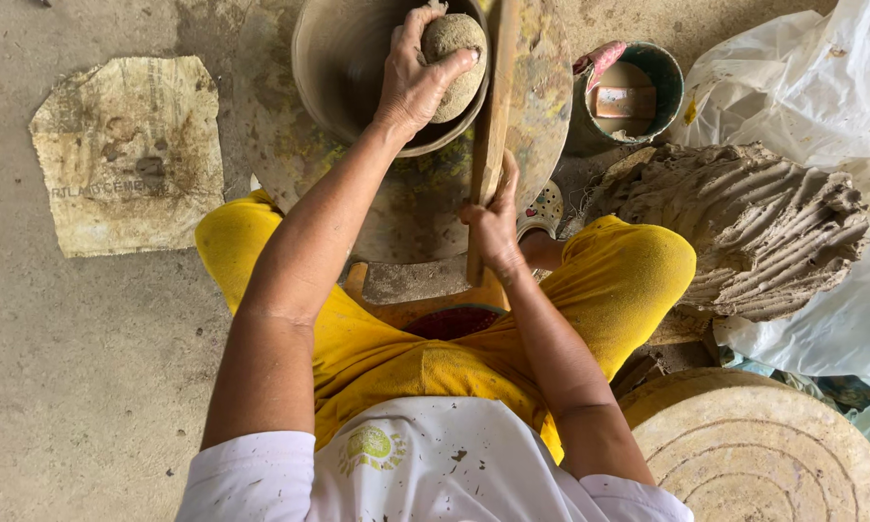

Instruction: The person builds a clay vessel by hand on a pottery wheel, first using a wooden paddle and a stone to smooth the sides of a base and then coiling a large strip of clay onto the rim and smoothing it into a neck.

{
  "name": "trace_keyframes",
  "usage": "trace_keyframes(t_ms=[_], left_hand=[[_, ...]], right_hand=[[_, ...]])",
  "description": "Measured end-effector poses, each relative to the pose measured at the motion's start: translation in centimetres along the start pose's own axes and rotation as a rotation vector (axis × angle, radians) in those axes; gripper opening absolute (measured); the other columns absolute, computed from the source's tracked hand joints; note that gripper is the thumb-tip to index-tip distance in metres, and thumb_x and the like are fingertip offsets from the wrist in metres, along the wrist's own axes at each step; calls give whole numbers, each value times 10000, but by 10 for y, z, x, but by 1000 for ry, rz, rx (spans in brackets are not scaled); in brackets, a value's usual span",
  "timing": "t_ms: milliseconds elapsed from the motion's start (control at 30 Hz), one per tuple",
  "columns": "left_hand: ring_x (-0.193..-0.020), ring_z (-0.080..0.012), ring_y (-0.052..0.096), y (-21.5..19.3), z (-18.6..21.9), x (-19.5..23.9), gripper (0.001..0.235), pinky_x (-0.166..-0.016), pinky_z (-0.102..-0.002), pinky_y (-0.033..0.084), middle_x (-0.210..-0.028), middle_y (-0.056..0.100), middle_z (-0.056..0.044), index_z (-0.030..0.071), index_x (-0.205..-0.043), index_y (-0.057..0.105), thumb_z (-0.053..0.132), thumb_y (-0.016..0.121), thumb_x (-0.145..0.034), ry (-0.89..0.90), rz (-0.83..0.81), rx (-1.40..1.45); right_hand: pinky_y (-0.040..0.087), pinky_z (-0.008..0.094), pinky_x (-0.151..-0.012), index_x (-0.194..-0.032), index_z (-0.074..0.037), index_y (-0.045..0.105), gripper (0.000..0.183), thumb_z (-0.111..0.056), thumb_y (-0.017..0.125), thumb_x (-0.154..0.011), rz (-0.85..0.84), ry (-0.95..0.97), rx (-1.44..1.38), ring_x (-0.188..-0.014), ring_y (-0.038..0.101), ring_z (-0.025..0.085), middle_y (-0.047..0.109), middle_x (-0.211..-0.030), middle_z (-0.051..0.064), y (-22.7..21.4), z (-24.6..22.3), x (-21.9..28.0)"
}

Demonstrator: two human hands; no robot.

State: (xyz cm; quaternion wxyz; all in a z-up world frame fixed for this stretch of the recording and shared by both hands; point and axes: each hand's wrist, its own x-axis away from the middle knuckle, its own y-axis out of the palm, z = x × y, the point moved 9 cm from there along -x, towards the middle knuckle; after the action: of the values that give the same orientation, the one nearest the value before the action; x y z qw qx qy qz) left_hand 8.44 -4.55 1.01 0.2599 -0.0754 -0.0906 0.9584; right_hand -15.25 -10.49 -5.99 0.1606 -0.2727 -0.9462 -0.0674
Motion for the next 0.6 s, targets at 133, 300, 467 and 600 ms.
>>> trace_keyframes(t_ms=[133,300,467,600], left_hand=[[-1374,-322,521,-5,-2,7,742,-1170,-449,465,-1458,477,-176,92,-1396,565,467,819,-808,5,4,49],[-1233,-297,578,1,10,1,776,-1041,-437,529,-1295,515,-163,96,-1344,554,496,825,-736,5,-18,-35],[-1233,-297,599,-4,17,0,717,-1072,-442,513,-1292,549,-155,114,-1345,581,472,827,-775,38,-18,-85],[-1188,-287,616,5,1,-2,748,-992,-430,601,-1259,504,-145,128,-1332,540,475,813,-729,-72,-46,81]], right_hand=[[646,375,-680,-1591,-375,23,1120,184,487,-739,109,-90,-284,-997,594,272,348,-1474,215,9,13,15],[613,374,-782,-1621,-351,34,1147,218,480,-731,-65,-126,-92,-1126,520,276,267,-1520,220,20,23,8],[645,344,-729,-1596,-368,-22,1146,207,515,-764,95,-38,-131,-996,593,250,433,-1336,210,19,36,20],[630,359,-670,-1576,-394,-40,1155,182,512,-742,21,-36,-232,-913,589,237,480,-1301,189,45,38,23]])
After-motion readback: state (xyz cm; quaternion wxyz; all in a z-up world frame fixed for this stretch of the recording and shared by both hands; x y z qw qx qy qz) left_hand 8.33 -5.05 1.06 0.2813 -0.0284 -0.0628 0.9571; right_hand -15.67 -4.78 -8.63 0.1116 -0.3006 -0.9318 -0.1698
